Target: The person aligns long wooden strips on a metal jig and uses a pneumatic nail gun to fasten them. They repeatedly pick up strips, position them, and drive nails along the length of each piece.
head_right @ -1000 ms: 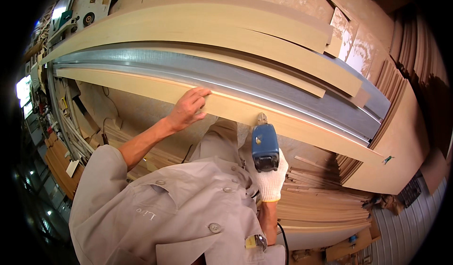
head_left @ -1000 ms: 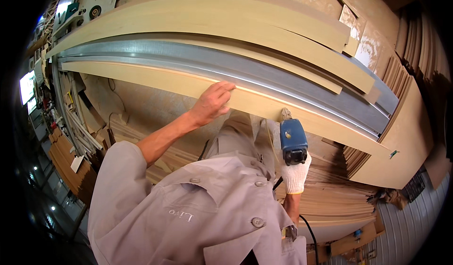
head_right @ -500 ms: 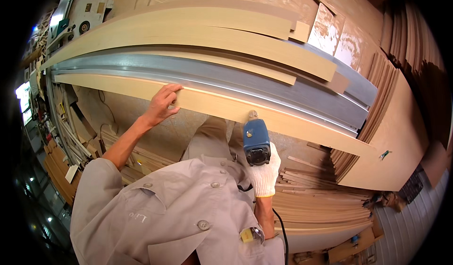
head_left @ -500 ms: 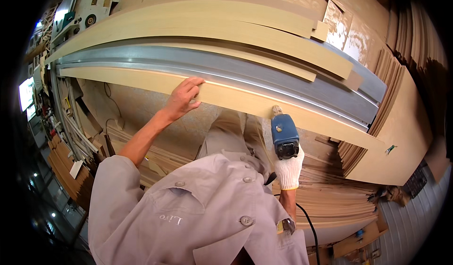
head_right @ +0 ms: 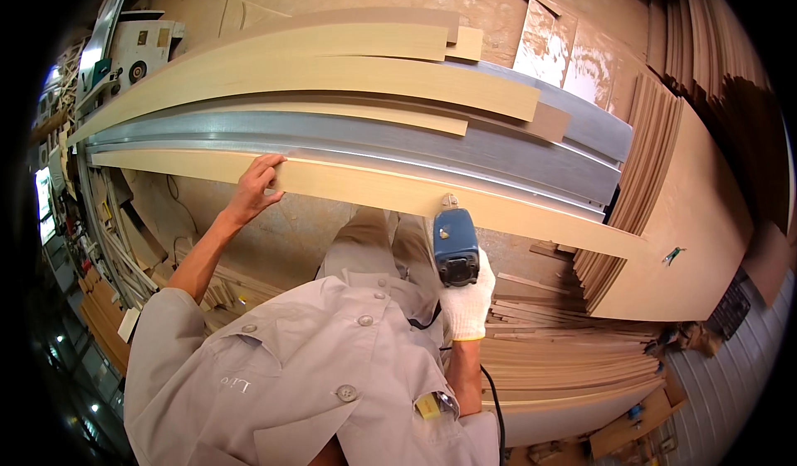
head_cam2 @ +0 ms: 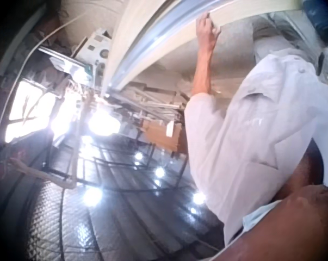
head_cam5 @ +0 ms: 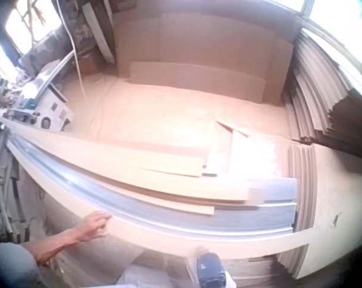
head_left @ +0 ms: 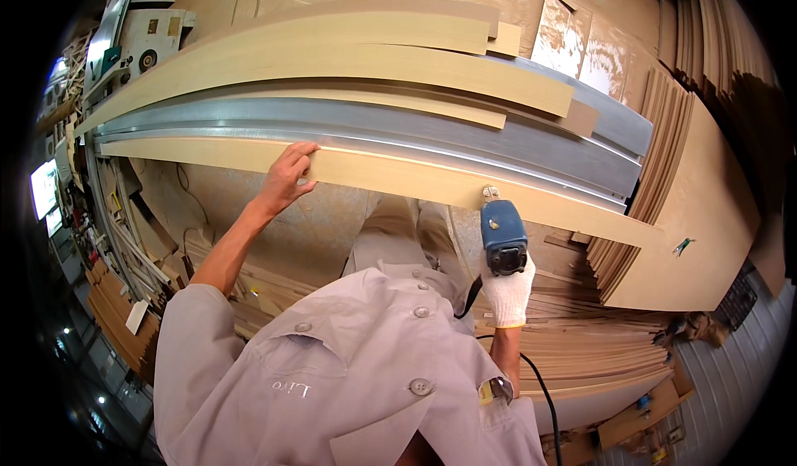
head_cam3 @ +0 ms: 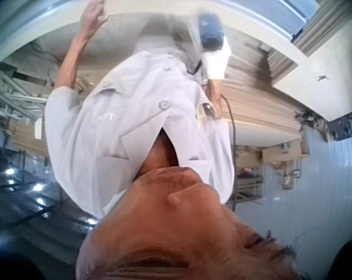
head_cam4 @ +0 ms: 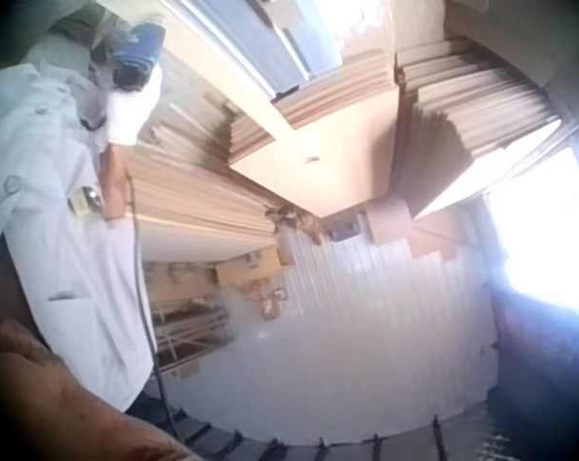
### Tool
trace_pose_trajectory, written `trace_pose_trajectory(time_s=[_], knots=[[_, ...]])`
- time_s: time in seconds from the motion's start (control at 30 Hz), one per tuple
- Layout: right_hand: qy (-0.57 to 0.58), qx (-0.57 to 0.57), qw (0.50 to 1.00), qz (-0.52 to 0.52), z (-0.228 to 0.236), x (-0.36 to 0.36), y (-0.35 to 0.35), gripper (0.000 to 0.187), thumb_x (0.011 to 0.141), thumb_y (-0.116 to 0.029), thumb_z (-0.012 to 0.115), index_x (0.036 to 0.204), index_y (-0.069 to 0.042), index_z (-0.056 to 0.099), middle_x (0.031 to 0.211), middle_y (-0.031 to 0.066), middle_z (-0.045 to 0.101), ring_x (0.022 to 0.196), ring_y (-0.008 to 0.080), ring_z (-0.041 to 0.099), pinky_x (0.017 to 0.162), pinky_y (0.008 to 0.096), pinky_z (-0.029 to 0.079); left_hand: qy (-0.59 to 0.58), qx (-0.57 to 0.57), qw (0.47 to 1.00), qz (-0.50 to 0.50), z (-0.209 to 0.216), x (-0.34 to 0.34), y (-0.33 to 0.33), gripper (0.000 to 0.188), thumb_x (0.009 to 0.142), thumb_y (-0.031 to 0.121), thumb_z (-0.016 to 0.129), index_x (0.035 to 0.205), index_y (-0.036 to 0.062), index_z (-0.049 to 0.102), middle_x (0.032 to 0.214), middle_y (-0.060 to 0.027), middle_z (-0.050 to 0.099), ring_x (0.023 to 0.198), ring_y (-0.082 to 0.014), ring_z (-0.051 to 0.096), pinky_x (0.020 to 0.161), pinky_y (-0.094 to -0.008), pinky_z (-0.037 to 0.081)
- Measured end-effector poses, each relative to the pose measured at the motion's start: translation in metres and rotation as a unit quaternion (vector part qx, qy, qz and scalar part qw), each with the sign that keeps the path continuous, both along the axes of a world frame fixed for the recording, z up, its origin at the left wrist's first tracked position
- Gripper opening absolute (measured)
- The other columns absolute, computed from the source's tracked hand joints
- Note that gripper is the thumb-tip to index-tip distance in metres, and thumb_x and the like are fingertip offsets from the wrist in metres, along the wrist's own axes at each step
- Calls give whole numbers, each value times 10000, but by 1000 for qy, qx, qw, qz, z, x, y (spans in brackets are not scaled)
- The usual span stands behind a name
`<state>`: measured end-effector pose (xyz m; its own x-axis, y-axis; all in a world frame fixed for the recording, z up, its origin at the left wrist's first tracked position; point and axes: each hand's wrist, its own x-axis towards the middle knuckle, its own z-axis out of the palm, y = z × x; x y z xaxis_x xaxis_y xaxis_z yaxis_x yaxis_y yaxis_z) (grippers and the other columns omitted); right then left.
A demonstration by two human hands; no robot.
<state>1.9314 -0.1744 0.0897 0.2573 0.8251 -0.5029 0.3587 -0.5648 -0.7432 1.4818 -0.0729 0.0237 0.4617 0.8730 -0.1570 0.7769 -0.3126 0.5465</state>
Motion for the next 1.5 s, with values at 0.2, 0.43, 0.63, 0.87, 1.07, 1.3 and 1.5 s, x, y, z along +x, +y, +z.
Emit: trace_pose_trajectory(time_s=[0.2, 0.43, 0.63, 0.87, 1.07, 1.3, 1.5], knots=[[-55, 2, 998, 23, -3, 30, -7, 160, 845, -75, 772, 943, 15, 683, 870, 82, 731, 783, 158, 677, 731, 324, 538, 2, -10, 1000, 13, -2, 1, -1, 403, 668, -36, 824, 826, 31, 458, 1361, -122, 621, 1291, -359, 564, 1007, -429, 516], [-30, 25, 999, -23, -1, 61, -11, 185, 864, -83, 788, 980, 25, 692, 898, 90, 745, 801, 210, 699, 751, 355, 546, 11, 3, 1000, 1, -4, 0, -3, 403, 667, -38, 823, 827, 35, 460, 1367, -130, 618, 1296, -364, 562, 984, -425, 527], [-24, -25, 998, -53, -20, 96, -28, 230, 856, -97, 797, 1004, 34, 680, 900, 103, 742, 763, 205, 706, 704, 354, 546, 23, 8, 1000, -1, -1, 3, -3, 397, 671, -46, 817, 832, 30, 462, 1367, -144, 615, 1292, -365, 561, 975, -431, 528], [5, 15, 986, -168, -8, 112, -22, 271, 854, -52, 790, 1062, 54, 652, 925, 78, 725, 845, 159, 688, 768, 312, 554, 24, 1, 1000, 2, 5, 4, -4, 377, 689, -45, 801, 834, 16, 459, 1357, -157, 613, 1260, -371, 566, 969, -431, 520], [-31, 47, 991, -119, -51, 130, -50, 278, 851, -50, 789, 1074, 42, 650, 881, 96, 727, 695, 159, 694, 624, 310, 555, 6, 7, 1000, -20, 5, 0, 1, 371, 693, -40, 794, 839, 5, 456, 1357, -165, 607, 1249, -374, 566, 966, -424, 514], [106, -52, 992, -44, -29, 17, -39, 193, 839, -102, 799, 973, 0, 705, 836, 47, 735, 770, 152, 704, 708, 328, 551, -10, 19, 1000, -20, -11, -15, -9, 369, 666, -21, 811, 838, 1, 485, 1369, -178, 603, 1294, -397, 542, 1052, -457, 486], [48, 45, 989, 132, -16, -104, -17, 145, 831, -112, 757, 927, -15, 710, 836, 191, 740, 794, 335, 752, 707, 392, 573, -42, 67, 996, -43, -17, -12, -3, 307, 712, 40, 766, 793, 15, 472, 1362, -177, 605, 1271, -399, 552, 1036, -450, 494]])
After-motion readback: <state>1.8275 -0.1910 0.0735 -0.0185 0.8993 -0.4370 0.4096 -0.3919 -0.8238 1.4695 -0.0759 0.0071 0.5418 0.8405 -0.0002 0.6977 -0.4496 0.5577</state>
